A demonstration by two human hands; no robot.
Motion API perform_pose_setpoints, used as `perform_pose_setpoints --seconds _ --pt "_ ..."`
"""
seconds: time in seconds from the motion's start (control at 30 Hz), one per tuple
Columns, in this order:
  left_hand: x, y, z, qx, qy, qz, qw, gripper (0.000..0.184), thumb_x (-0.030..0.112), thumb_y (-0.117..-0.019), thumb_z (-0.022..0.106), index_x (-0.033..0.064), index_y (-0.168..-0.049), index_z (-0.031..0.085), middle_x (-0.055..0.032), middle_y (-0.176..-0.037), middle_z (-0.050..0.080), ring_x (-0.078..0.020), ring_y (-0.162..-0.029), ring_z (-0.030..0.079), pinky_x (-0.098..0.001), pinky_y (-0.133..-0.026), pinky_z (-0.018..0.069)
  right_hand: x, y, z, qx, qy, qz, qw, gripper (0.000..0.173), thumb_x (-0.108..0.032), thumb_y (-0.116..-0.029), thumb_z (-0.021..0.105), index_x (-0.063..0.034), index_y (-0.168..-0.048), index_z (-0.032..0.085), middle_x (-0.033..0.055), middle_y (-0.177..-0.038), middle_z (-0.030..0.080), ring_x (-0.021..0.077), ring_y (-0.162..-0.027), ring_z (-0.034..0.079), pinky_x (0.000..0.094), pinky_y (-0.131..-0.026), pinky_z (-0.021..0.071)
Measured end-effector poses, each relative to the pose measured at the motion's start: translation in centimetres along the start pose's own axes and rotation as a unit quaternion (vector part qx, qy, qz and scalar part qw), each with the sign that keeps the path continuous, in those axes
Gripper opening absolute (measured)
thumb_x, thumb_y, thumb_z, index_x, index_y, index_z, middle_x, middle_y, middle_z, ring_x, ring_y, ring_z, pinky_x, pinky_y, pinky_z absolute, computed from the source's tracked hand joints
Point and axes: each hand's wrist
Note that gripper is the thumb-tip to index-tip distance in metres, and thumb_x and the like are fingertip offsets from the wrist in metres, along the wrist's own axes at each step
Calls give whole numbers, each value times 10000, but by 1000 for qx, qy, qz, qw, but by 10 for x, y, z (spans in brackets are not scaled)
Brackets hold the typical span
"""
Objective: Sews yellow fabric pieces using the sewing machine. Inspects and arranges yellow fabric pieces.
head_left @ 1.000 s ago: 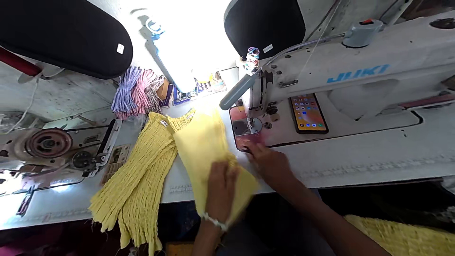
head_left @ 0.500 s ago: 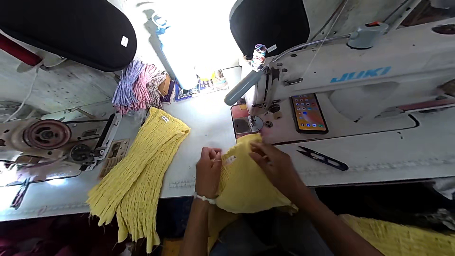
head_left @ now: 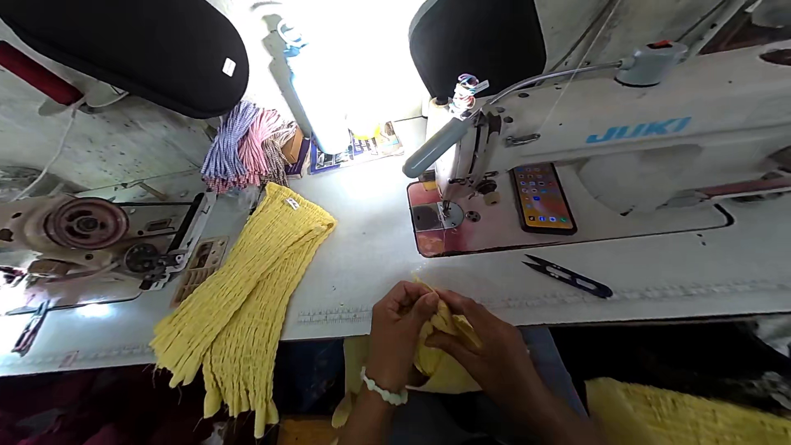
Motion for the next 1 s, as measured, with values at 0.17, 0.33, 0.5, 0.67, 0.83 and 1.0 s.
perform_pose_setpoints --seconds 0.17,0.33,0.5,0.67,0.83,1.0 --pt "-10 10 0 -62 -283 183 939 494 362 -808 825 -8 -1088 657 -108 -996 669 -148 -909 635 -276 -806 533 3 5 -14 62 -76 59 993 296 -191 -903 729 -12 -1135 688 -1 -928 775 -31 -844 715 130 -753 579" --pt "1 21 -22 -106 -281 175 938 190 161 -909 726 10 -1024 729 -53 -909 738 -21 -843 688 -174 -788 554 6 6 -36 44 -117 51 991 227 -243 -864 783 -54 -956 698 -55 -819 744 -82 -744 672 82 -689 553" --pt "9 27 -46 -181 -151 209 949 212 323 -1021 601 119 -1030 661 25 -1111 657 -8 -1102 608 -177 -943 516 6 7 -55 -41 -255 47 965 127 -237 -886 776 -145 -952 719 -127 -823 723 -103 -728 641 74 -656 538" --pt "13 39 -35 -142 -11 172 975 126 199 -1001 623 254 -1114 615 142 -1088 687 32 -1057 647 -172 -925 539 12 5 -58 -69 -381 73 919 45 -265 -920 749 -253 -961 765 -169 -863 719 -98 -758 640 90 -679 539" --pt "25 43 -52 -110 -15 158 981 259 399 -992 598 217 -1147 698 124 -1068 685 43 -970 630 -144 -838 520 39 3 -74 19 -436 168 884 16 -303 -947 723 -293 -945 735 -131 -851 713 -42 -753 660 148 -686 566" --pt "22 44 -30 -101 -250 250 930 309 350 -886 779 83 -1041 759 9 -941 754 33 -856 671 -135 -775 554 17 11 -72 -48 -469 242 848 73 -256 -999 634 -224 -1062 618 -88 -881 735 -1 -781 702 185 -714 590"
Point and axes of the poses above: each hand's wrist, its own y-axis away from the middle knuckle, its own z-axis out of the palm, x = y × z
